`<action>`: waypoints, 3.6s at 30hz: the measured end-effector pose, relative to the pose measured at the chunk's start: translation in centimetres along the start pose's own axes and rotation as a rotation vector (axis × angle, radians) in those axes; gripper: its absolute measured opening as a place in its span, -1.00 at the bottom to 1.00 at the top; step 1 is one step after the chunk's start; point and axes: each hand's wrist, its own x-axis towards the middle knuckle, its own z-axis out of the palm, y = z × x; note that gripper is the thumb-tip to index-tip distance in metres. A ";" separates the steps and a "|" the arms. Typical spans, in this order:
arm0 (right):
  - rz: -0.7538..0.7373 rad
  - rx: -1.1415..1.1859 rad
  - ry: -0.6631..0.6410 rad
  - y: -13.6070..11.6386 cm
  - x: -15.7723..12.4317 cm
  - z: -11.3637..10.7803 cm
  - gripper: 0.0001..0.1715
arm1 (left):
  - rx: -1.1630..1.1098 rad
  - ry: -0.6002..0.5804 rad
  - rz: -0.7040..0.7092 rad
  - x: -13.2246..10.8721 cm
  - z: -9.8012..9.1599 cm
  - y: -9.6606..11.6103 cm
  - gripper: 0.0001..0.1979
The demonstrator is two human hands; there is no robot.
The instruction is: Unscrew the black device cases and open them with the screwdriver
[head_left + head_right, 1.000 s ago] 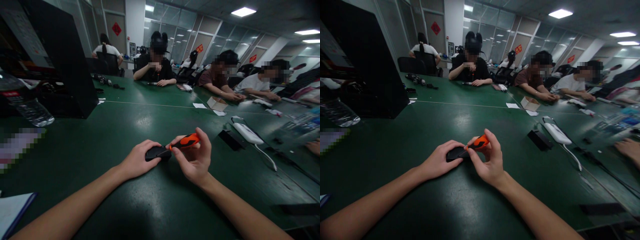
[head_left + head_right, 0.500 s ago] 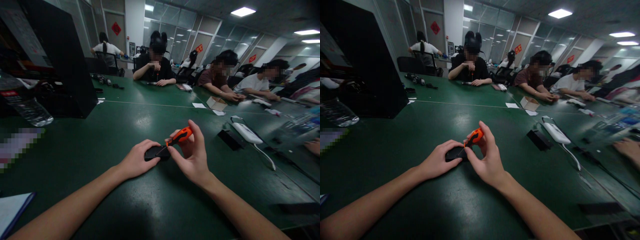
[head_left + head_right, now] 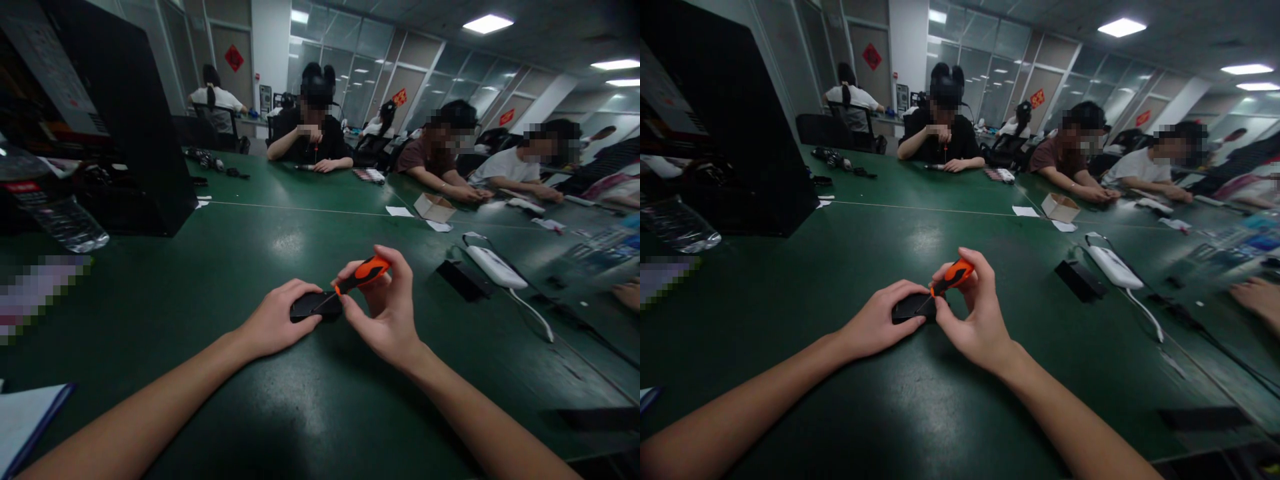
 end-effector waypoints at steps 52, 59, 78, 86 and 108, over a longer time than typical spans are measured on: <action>0.228 0.108 0.360 3.0 0.8 -1.5 -0.39 | 0.269 0.037 0.072 -0.2 0.0 -0.4 -0.68; 0.630 0.326 0.396 5.7 1.0 -1.3 -0.21 | 0.284 0.045 0.076 -0.4 0.0 -0.2 -0.67; 0.796 0.521 0.272 6.7 0.6 -0.4 -0.13 | 0.324 0.046 0.036 -0.4 0.0 0.1 -0.67; 0.905 0.582 0.147 5.9 0.9 -0.3 -0.04 | 0.299 0.047 0.044 -0.4 0.0 -0.2 -0.68; 0.809 0.529 0.368 6.8 0.6 -0.5 -0.12 | 0.170 0.052 0.057 -0.3 -0.1 -0.3 -0.66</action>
